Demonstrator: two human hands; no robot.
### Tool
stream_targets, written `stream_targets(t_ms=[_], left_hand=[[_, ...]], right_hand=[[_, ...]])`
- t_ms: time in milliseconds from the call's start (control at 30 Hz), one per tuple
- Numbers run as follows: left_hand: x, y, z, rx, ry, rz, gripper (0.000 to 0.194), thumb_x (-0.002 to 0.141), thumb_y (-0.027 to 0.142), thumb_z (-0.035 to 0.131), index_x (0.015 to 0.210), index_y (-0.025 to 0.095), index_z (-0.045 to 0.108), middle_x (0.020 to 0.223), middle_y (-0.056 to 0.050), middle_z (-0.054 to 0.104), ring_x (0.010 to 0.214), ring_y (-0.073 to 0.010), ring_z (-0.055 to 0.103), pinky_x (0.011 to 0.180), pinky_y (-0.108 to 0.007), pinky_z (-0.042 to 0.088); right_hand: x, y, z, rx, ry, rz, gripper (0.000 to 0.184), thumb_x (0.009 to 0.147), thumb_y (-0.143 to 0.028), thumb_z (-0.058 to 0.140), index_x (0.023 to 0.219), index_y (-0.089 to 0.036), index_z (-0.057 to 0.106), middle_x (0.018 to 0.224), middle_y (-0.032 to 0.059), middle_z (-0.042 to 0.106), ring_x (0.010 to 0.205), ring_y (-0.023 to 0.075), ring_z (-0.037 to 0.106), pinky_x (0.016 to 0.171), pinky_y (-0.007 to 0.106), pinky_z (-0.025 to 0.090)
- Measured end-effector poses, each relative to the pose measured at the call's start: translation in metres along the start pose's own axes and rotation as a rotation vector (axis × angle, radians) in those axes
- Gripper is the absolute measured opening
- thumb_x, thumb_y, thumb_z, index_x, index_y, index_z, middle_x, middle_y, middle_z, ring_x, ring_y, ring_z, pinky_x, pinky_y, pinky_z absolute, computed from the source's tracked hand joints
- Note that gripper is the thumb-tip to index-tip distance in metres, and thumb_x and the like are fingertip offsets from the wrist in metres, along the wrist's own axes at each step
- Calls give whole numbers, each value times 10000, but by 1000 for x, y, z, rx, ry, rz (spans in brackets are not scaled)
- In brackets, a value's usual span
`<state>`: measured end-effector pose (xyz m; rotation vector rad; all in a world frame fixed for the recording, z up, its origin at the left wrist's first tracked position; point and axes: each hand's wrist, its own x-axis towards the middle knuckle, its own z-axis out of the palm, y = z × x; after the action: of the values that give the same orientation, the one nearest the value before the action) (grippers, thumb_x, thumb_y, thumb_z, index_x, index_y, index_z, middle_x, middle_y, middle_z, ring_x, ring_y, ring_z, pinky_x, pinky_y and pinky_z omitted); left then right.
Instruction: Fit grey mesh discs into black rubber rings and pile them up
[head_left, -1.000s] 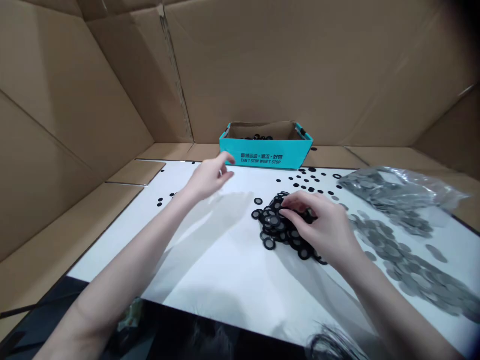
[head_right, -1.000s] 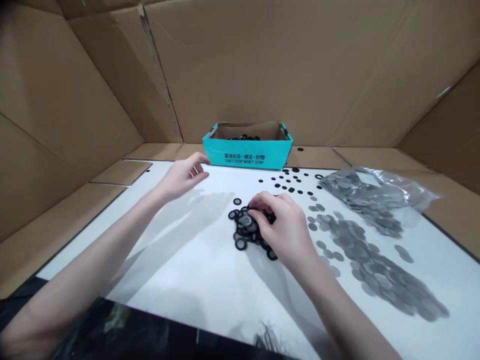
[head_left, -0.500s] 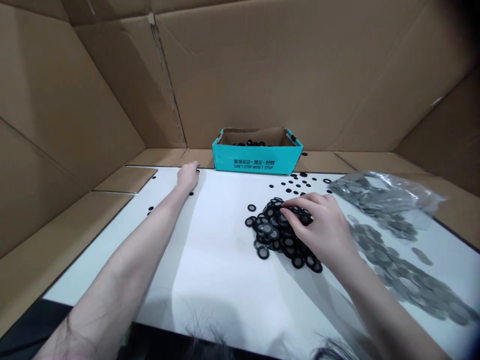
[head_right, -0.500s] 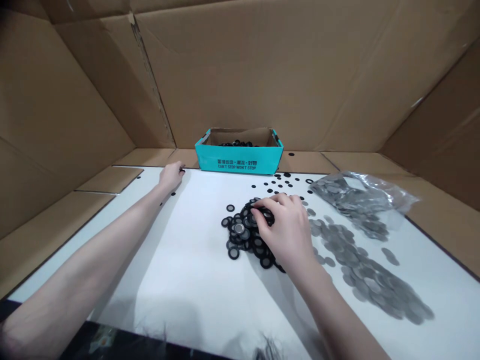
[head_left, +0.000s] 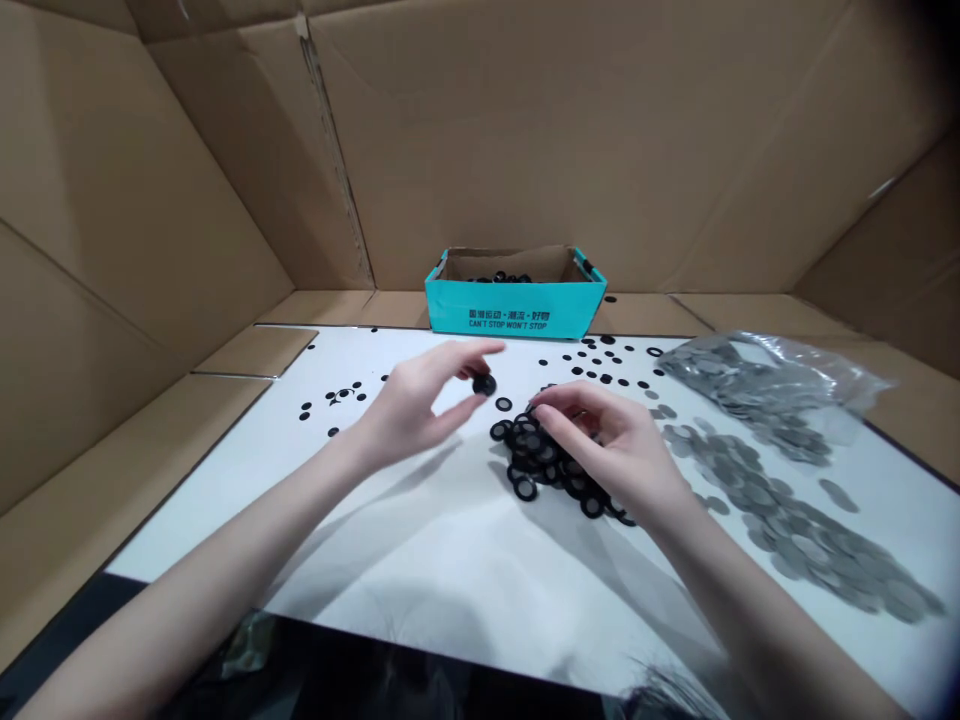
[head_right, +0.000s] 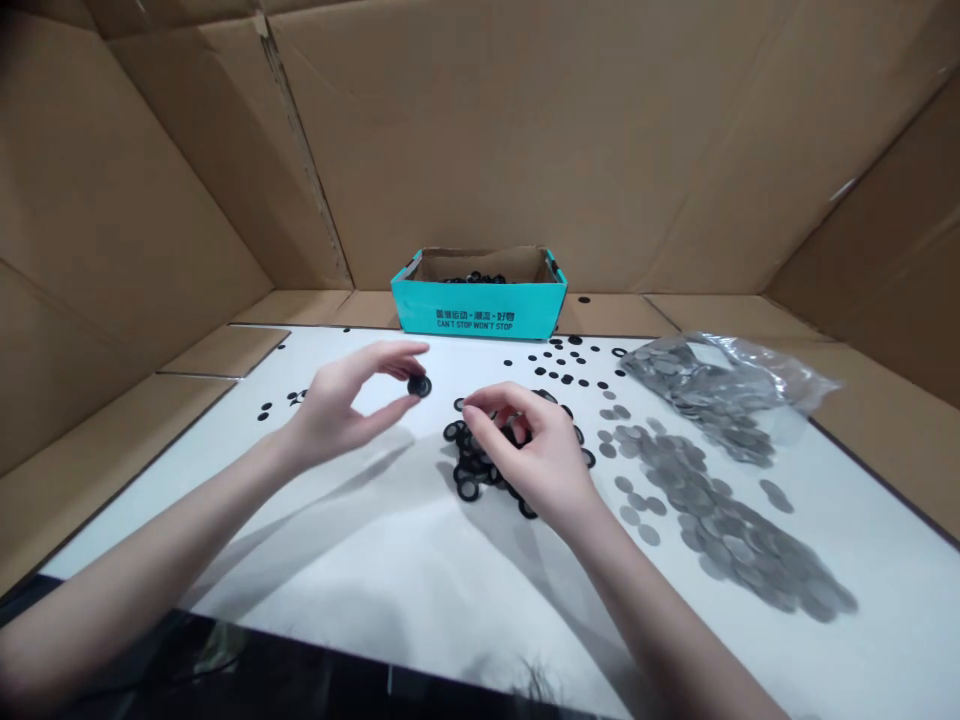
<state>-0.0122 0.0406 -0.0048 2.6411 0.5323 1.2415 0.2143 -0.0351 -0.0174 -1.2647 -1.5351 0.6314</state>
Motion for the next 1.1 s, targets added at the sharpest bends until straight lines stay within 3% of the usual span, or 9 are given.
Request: stream_targets(t_ms=[133, 333, 433, 533, 700, 833, 933, 1100], left_hand=[[3, 41, 4, -50, -10, 153, 492, 943, 90, 625, 1405, 241, 547, 1214, -94, 745, 1060, -193, 731, 900, -299, 605], [0, 42, 17, -85, 21, 148, 475, 951, 104, 639, 1394, 245, 543, 1164, -88, 749, 1042, -196, 732, 893, -308, 617], [-4, 45, 24, -187, 34, 76, 464, 937, 78, 645, 1365, 237, 560, 1160, -80, 736, 1001, -172, 725, 880, -284, 624], [-5, 49, 26, -343, 80, -99, 440, 919, 63, 653, 1326, 213, 583, 1092, -63, 713, 937, -136, 710, 851, -237, 627], [-6, 51, 22, -580, 92, -339, 318, 901, 148, 728, 1198, 199, 628, 914, -12, 694, 834, -108, 705, 820, -207, 620], [-6, 51, 21, -669, 70, -422, 290, 887, 185, 755, 1151, 202, 635, 897, -14, 711, 832, -117, 715, 808, -215, 615], [-5, 51, 21, -684, 70, -433, 268, 880, 168, 748, 1121, 201, 635, 883, -7, 701, 816, -107, 704, 793, -206, 605], [-5, 54, 20, -705, 94, -470, 234, 850, 157, 763, 1039, 202, 631, 869, 0, 675, 797, -108, 677, 754, -209, 585]], right_hand=[[-3, -2, 7, 280, -92, 40, 249, 815, -384, 760, 999, -226, 707, 797, 39, 771, 693, 177, 670, 597, 296, 509], [-5, -1, 9, 466, -60, 62, 371, 754, -358, 839, 1056, -260, 646, 757, -7, 755, 646, 151, 662, 601, 279, 538], [-7, -2, 9, 461, -56, 59, 369, 739, -305, 847, 1040, -271, 636, 737, -22, 740, 605, 144, 639, 568, 274, 518], [-7, -4, 9, 478, -53, 39, 361, 745, -280, 847, 1029, -279, 625, 721, -36, 722, 595, 137, 624, 580, 274, 513], [-6, -6, 7, 517, -104, 14, 427, 739, -354, 883, 1058, -276, 608, 744, -39, 722, 580, 121, 591, 587, 271, 501], [-7, -2, 7, 575, -163, 36, 483, 734, -436, 894, 1084, -275, 603, 753, -30, 724, 597, 128, 595, 587, 279, 504], [-8, -1, 8, 556, -161, 17, 436, 754, -386, 884, 1080, -273, 619, 757, -27, 730, 609, 124, 602, 606, 273, 507], [-12, -3, 10, 352, 0, -120, 219, 809, -233, 807, 965, -268, 656, 814, -7, 718, 726, 153, 657, 643, 276, 517]])
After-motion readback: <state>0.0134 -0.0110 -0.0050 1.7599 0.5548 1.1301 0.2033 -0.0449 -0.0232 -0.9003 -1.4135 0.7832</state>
